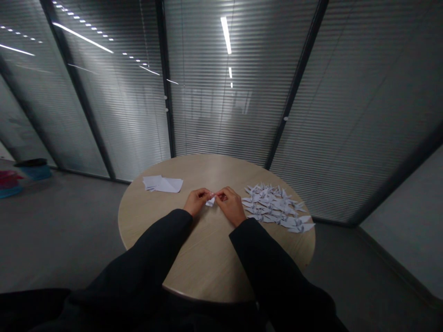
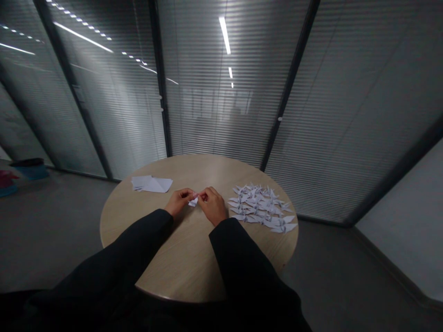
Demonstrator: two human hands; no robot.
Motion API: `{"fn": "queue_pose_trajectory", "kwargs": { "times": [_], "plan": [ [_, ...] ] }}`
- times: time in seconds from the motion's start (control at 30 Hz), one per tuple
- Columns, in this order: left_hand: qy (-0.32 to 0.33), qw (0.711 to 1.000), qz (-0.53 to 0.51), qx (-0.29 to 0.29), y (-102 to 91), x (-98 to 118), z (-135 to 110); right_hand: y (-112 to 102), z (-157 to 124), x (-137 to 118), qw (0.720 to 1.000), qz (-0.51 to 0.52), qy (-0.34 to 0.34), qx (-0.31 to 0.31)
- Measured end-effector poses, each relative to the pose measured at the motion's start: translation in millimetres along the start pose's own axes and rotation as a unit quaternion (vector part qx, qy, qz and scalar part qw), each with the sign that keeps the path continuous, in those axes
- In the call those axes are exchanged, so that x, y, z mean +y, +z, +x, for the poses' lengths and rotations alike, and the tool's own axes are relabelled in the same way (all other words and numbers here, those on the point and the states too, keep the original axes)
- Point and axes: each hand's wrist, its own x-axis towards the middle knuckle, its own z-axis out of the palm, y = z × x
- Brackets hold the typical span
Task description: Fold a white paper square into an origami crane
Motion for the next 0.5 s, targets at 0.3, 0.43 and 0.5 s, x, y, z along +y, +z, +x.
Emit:
{"fn": "queue_pose_trajectory", "kwargs": {
  "times": [0.3,0.43,0.5],
  "plan": [
    [0.015,0.999,0.028,0.006,-2.8,-6.5,2.3,-0.4,-1.3,-0.2,1.0,-0.015,-0.021,-0.003],
    [0.025,0.999,0.042,-0.002,-4.5,-11.9,4.5,0.9,-0.8,1.9,1.0,-0.003,-0.021,-0.003],
    [0.026,0.999,0.041,0.001,-4.4,-11.5,4.5,1.4,-0.4,2.8,1.0,0.011,-0.014,0.0]
  ]
}}
